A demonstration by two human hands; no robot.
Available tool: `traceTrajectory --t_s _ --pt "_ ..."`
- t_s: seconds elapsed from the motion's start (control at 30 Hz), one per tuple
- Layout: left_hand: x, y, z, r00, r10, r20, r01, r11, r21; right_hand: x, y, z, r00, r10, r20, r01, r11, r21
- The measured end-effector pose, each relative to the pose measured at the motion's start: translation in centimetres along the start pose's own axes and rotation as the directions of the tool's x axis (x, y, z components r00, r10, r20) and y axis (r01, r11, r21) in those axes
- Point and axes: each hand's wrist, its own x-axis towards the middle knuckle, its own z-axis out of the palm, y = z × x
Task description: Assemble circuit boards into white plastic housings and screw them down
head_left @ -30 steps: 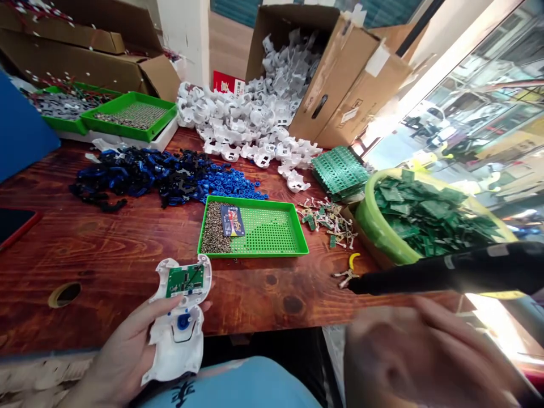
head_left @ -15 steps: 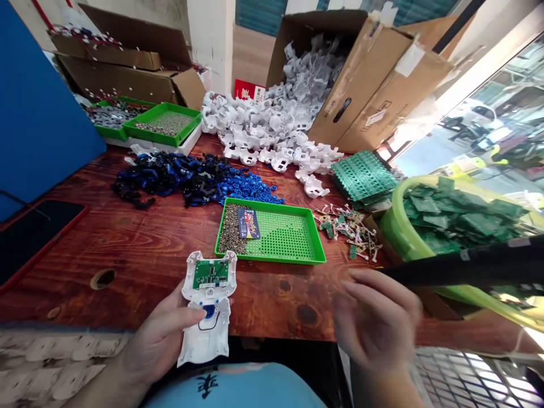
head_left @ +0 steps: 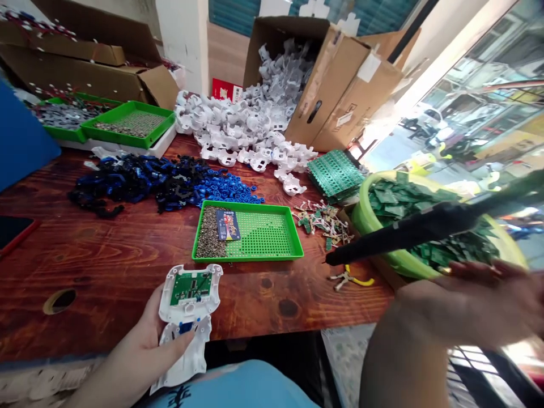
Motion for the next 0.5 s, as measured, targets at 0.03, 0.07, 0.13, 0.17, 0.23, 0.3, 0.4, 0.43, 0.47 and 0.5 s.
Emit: traceTrajectory --t_s 0.03,0.07,0.13,0.17,0.23,0.3,0.4,0.43,0.47,0.5 --pt "0.2 0.0 0.6 0.999 -0.029 0.027 0.028 0.999 0.046 0.5 1.3 -0.4 0.999 -0.02 0.031 0.021 0.999 -0.024" --pt "0.4 -0.1 1.3 0.997 -0.062 0.051 0.057 0.995 0.087 0.6 2.5 -0.4 0.996 -0.032 0.086 0.037 0.998 -0.053" --pt "0.7 -0.5 2.9 0.988 -0.112 0.109 0.097 0.986 0.135 0.0 4.5 0.7 0.934 -0.007 0.357 0.057 0.99 -0.13" --pt "0.8 -0.9 3.7 0.984 -0.118 0.132 0.097 0.984 0.15 -0.5 5.2 1.7 0.864 0.013 0.504 0.083 0.982 -0.167" --pt "0.9 -1.7 5.2 0.984 -0.103 0.144 0.076 0.981 0.179 -1.6 6.2 4.2 0.696 0.051 0.716 0.154 0.964 -0.219" --pt "0.8 -2.5 6.3 0.99 -0.062 0.129 0.036 0.98 0.195 -2.5 6.7 6.7 0.566 0.08 0.82 0.23 0.94 -0.251" --pt "0.6 -3.3 7.5 0.99 -0.041 0.132 0.017 0.984 0.178 -3.3 6.4 9.1 0.472 0.121 0.873 0.299 0.91 -0.287" --pt "0.5 -3.4 7.7 0.989 -0.044 0.141 0.019 0.985 0.171 -3.4 6.3 9.5 0.461 0.137 0.877 0.304 0.904 -0.301" --pt "0.4 -3.4 7.9 0.988 -0.048 0.149 0.021 0.985 0.173 -3.5 6.1 9.8 0.457 0.154 0.876 0.299 0.901 -0.314" --pt "0.3 -3.3 8.1 0.986 -0.048 0.157 0.019 0.983 0.183 -3.6 6.0 10.0 0.457 0.171 0.873 0.284 0.902 -0.325"
